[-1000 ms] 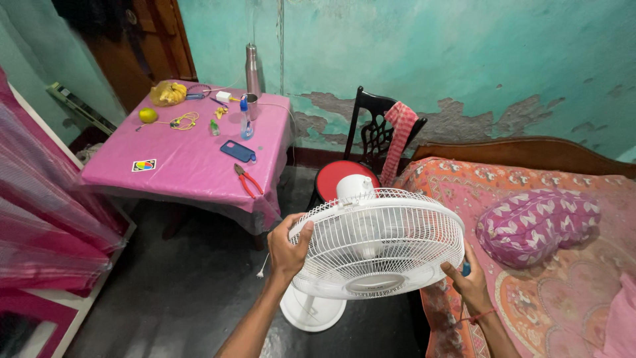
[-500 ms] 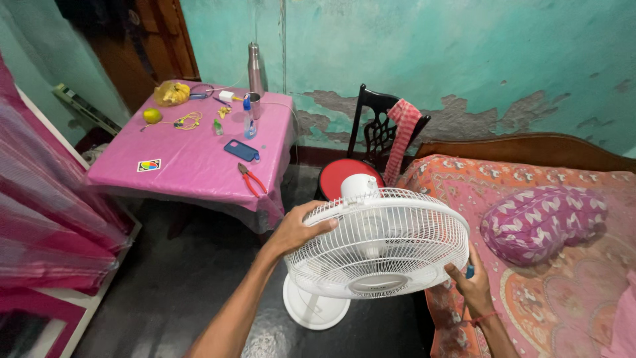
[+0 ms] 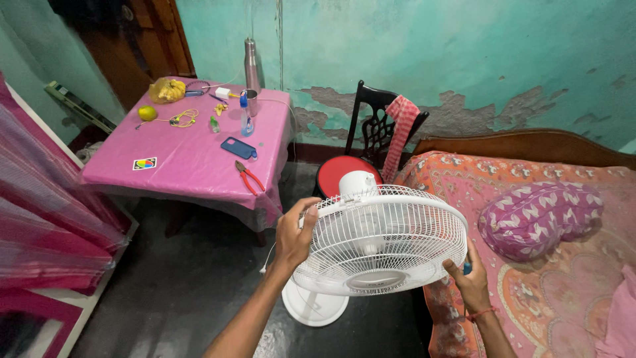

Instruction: The person services a pedestal fan in a bedroom. They unscrew and remove the front grille with a screwdriver, set the grille ring aside, then spray cleaning liquid on the fan and wipe the grille and blades with a checkered cloth before reattaching the grille and adjusting the fan head.

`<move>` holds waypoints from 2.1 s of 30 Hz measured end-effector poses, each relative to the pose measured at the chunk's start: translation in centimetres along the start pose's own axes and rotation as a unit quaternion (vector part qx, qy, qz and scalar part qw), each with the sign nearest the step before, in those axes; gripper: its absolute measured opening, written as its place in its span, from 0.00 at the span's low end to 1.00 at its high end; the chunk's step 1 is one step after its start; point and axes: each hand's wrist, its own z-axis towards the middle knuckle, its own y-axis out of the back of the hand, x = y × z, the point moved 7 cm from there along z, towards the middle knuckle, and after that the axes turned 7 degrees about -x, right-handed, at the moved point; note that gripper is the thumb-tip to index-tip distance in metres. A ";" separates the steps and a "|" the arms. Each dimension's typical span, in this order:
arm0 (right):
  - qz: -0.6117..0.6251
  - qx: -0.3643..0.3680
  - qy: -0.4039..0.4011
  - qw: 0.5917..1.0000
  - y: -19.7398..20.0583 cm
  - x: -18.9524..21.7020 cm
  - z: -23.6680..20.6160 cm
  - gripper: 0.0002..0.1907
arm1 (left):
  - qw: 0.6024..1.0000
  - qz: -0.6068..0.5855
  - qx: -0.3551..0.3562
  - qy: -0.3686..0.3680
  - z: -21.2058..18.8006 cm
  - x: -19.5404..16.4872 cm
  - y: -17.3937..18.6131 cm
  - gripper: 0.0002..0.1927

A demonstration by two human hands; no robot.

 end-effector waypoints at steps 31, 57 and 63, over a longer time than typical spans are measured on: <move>-0.085 -0.038 -0.078 0.993 -0.2 0.2 -1.5 0.53 | 0.555 -0.445 -0.230 0.664 -18.9 25.2 -4.2 0.51; -0.069 0.043 0.005 0.997 1.3 -2.3 -1.2 0.63 | 0.551 -0.585 -0.313 0.506 -20.2 27.9 -16.7 0.43; -0.122 0.110 -0.037 0.986 3.2 -7.7 -0.4 0.51 | 0.541 -0.546 -0.302 0.563 -22.8 29.8 -18.8 0.44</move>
